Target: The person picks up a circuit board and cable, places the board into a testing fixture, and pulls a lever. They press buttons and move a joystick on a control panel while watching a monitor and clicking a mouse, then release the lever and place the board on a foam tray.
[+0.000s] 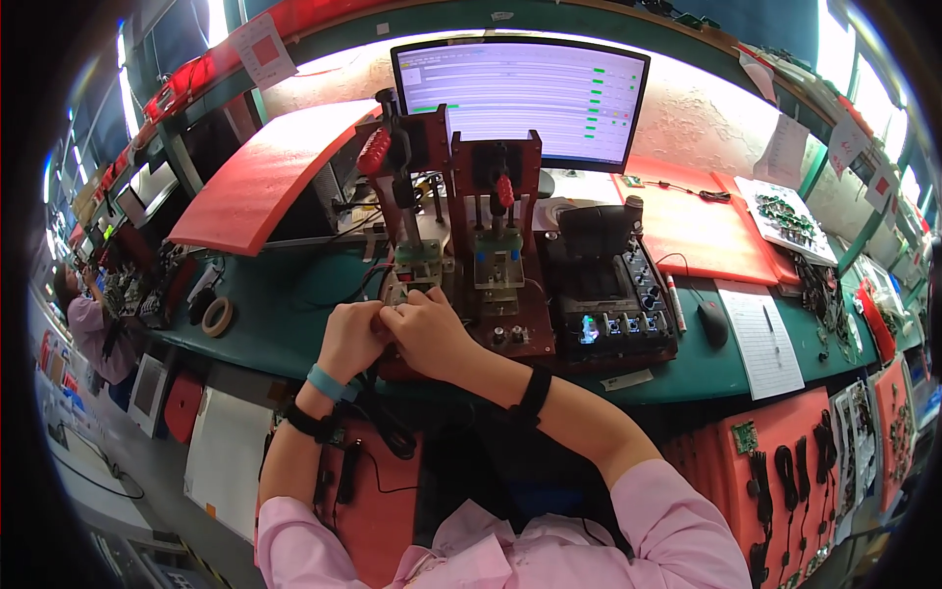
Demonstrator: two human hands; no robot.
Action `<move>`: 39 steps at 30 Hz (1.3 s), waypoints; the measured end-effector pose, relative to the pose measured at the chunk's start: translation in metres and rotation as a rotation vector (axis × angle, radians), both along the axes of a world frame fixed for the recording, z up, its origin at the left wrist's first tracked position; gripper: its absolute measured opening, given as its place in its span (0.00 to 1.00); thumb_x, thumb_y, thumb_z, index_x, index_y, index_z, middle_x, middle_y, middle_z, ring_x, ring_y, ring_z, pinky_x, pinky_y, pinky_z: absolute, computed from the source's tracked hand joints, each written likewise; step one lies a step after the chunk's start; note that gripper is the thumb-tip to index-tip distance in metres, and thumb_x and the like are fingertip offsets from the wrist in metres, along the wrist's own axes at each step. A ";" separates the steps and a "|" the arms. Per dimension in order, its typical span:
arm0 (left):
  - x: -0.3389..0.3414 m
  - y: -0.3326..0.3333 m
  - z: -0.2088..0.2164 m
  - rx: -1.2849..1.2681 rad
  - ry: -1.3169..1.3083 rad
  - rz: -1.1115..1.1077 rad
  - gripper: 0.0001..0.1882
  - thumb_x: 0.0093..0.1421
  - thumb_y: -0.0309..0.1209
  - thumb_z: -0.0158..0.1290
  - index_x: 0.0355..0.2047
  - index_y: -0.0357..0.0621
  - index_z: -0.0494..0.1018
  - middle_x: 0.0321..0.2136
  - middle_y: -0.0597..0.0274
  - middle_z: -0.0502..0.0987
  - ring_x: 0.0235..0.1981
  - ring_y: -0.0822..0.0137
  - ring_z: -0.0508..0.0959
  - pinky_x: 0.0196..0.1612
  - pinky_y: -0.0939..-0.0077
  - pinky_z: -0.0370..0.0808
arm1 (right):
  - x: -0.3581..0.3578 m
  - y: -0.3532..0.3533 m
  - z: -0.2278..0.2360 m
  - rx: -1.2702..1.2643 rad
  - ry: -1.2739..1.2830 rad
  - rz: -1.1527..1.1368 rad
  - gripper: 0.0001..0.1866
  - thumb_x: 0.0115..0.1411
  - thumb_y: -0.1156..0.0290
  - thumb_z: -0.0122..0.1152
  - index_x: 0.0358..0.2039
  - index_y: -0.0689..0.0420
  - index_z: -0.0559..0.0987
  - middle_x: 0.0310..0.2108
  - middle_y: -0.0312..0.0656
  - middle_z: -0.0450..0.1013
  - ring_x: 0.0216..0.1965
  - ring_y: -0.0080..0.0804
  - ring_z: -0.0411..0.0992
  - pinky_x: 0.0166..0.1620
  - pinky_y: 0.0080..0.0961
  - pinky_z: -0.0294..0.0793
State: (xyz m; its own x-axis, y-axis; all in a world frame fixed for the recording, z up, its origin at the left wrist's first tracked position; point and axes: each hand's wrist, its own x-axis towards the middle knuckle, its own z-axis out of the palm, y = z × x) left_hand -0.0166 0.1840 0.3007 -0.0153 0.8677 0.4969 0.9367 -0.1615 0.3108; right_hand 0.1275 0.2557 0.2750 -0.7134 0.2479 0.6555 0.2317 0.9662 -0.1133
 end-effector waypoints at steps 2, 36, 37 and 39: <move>0.000 -0.003 0.001 -0.035 -0.031 0.005 0.05 0.43 0.23 0.56 0.22 0.36 0.73 0.19 0.46 0.73 0.23 0.49 0.76 0.24 0.70 0.71 | 0.001 0.000 0.001 0.013 0.010 -0.005 0.12 0.43 0.72 0.59 0.31 0.56 0.73 0.26 0.37 0.74 0.37 0.37 0.69 0.44 0.35 0.61; 0.083 -0.049 -0.017 -0.115 0.085 0.215 0.29 0.43 0.31 0.60 0.46 0.36 0.64 0.40 0.48 0.72 0.43 0.50 0.72 0.46 0.62 0.68 | 0.055 -0.004 0.006 -0.244 0.040 -0.029 0.12 0.48 0.74 0.57 0.36 0.56 0.77 0.42 0.40 0.69 0.46 0.41 0.65 0.49 0.36 0.61; 0.079 -0.049 -0.017 -0.093 0.046 0.194 0.28 0.43 0.29 0.59 0.46 0.35 0.63 0.39 0.46 0.72 0.42 0.49 0.72 0.45 0.62 0.68 | 0.058 -0.004 0.006 -0.215 0.033 -0.013 0.11 0.48 0.74 0.57 0.35 0.56 0.78 0.42 0.40 0.69 0.47 0.41 0.65 0.49 0.36 0.61; 0.075 -0.052 -0.018 -0.072 0.009 0.170 0.28 0.43 0.27 0.57 0.46 0.35 0.63 0.37 0.45 0.72 0.40 0.48 0.73 0.45 0.62 0.69 | 0.064 -0.004 0.006 -0.153 0.023 0.017 0.11 0.46 0.75 0.57 0.33 0.57 0.78 0.43 0.40 0.69 0.47 0.41 0.65 0.49 0.36 0.61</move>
State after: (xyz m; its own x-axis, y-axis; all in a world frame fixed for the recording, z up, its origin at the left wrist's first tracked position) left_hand 0.0580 0.1318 0.2829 -0.1611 0.8864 0.4341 0.9512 0.0222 0.3078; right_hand 0.1910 0.2513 0.2813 -0.7034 0.3338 0.6275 0.2108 0.9411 -0.2644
